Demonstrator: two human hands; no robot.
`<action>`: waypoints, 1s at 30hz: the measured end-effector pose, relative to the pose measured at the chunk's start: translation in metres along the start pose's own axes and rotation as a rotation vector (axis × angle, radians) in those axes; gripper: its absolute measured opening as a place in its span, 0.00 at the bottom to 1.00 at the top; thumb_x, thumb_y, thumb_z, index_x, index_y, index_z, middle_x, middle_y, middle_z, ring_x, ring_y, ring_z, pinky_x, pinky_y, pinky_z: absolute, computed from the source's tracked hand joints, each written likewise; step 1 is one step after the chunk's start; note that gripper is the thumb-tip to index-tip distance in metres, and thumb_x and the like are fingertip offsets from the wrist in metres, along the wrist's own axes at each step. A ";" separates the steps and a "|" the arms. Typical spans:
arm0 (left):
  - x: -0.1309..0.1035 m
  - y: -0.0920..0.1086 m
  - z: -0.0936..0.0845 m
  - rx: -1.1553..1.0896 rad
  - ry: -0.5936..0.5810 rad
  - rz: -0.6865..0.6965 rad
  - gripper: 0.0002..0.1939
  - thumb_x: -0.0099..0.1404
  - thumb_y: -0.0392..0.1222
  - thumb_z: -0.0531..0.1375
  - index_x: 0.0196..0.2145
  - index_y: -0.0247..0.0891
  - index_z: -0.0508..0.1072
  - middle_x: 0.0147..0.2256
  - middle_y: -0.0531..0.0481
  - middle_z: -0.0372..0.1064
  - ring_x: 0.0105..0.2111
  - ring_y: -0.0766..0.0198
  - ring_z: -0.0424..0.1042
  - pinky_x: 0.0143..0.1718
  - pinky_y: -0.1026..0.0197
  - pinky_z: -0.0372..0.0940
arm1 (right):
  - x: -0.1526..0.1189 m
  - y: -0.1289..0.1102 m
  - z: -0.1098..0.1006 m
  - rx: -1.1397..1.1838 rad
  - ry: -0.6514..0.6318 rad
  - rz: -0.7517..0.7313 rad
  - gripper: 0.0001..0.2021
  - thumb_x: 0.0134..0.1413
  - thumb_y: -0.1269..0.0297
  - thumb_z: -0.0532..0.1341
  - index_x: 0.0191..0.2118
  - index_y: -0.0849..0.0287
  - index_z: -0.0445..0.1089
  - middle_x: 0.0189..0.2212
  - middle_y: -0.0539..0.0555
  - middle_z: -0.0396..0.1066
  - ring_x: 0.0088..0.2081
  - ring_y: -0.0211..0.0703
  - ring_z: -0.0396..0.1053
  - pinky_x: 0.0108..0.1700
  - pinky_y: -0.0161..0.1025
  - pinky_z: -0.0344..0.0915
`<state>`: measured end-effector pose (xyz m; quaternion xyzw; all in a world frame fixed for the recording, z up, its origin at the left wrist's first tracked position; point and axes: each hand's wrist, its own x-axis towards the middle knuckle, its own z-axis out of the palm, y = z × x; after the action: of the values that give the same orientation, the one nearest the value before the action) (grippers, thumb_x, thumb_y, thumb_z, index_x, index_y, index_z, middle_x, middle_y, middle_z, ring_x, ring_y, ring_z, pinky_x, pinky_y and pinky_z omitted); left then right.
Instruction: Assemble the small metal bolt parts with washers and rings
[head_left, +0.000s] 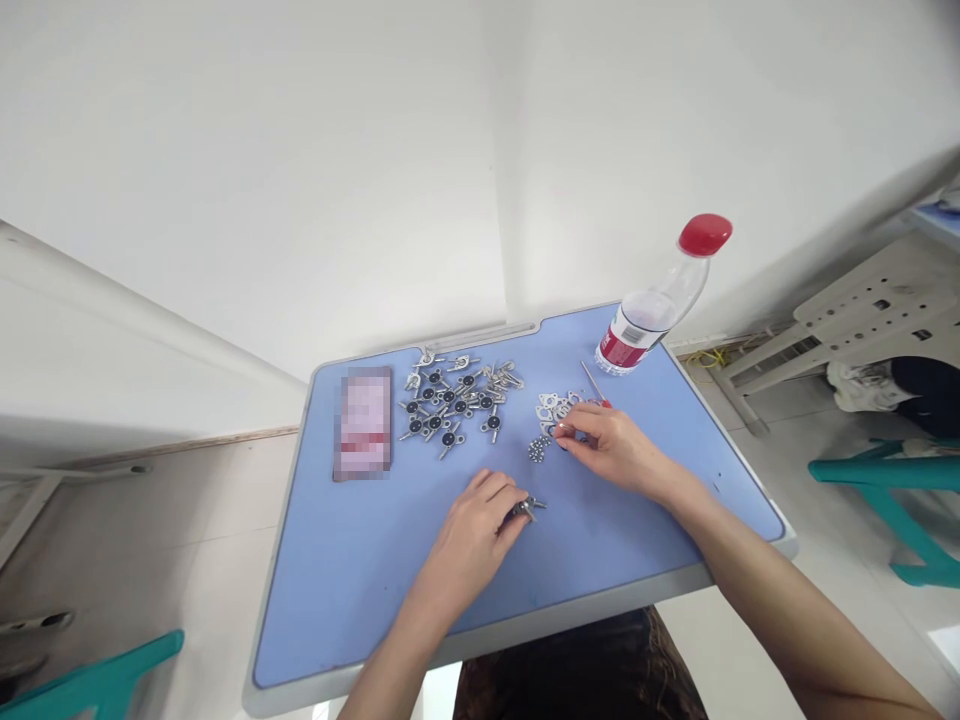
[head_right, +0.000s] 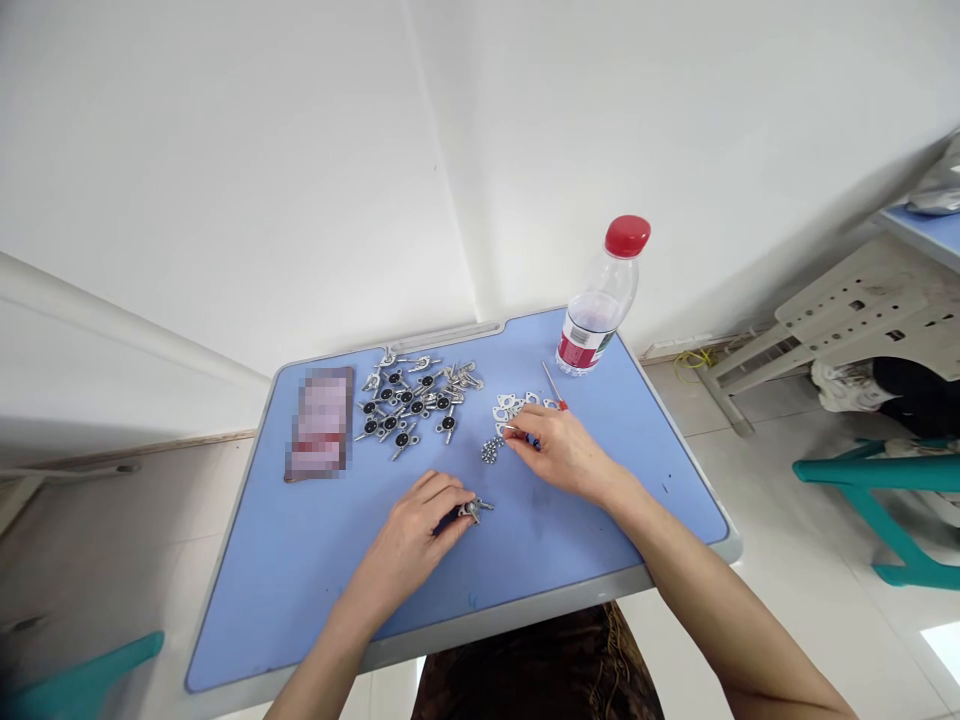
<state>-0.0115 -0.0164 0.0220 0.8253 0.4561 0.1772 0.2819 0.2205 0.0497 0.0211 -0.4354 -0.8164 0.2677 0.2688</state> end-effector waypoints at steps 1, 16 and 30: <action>0.000 0.000 0.000 -0.003 0.000 -0.003 0.06 0.66 0.31 0.59 0.40 0.38 0.71 0.35 0.50 0.68 0.38 0.60 0.65 0.39 0.57 0.64 | 0.000 -0.001 0.000 -0.007 -0.008 -0.002 0.06 0.59 0.72 0.57 0.32 0.59 0.69 0.29 0.51 0.68 0.29 0.36 0.64 0.32 0.34 0.59; 0.000 0.000 0.001 -0.011 0.027 -0.005 0.07 0.66 0.32 0.58 0.40 0.40 0.72 0.35 0.52 0.68 0.37 0.61 0.67 0.41 0.57 0.65 | 0.000 -0.003 0.025 -0.297 -0.126 -0.090 0.06 0.63 0.70 0.56 0.36 0.60 0.71 0.32 0.52 0.68 0.27 0.36 0.63 0.27 0.34 0.51; 0.000 -0.002 0.002 -0.025 0.001 -0.006 0.06 0.67 0.32 0.57 0.41 0.40 0.71 0.37 0.50 0.68 0.39 0.60 0.66 0.41 0.56 0.64 | -0.005 -0.018 0.013 0.185 -0.075 0.095 0.04 0.59 0.70 0.58 0.33 0.58 0.69 0.28 0.49 0.72 0.27 0.35 0.64 0.31 0.33 0.60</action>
<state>-0.0119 -0.0165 0.0197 0.8202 0.4567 0.1825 0.2923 0.2036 0.0343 0.0230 -0.4365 -0.7762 0.3704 0.2641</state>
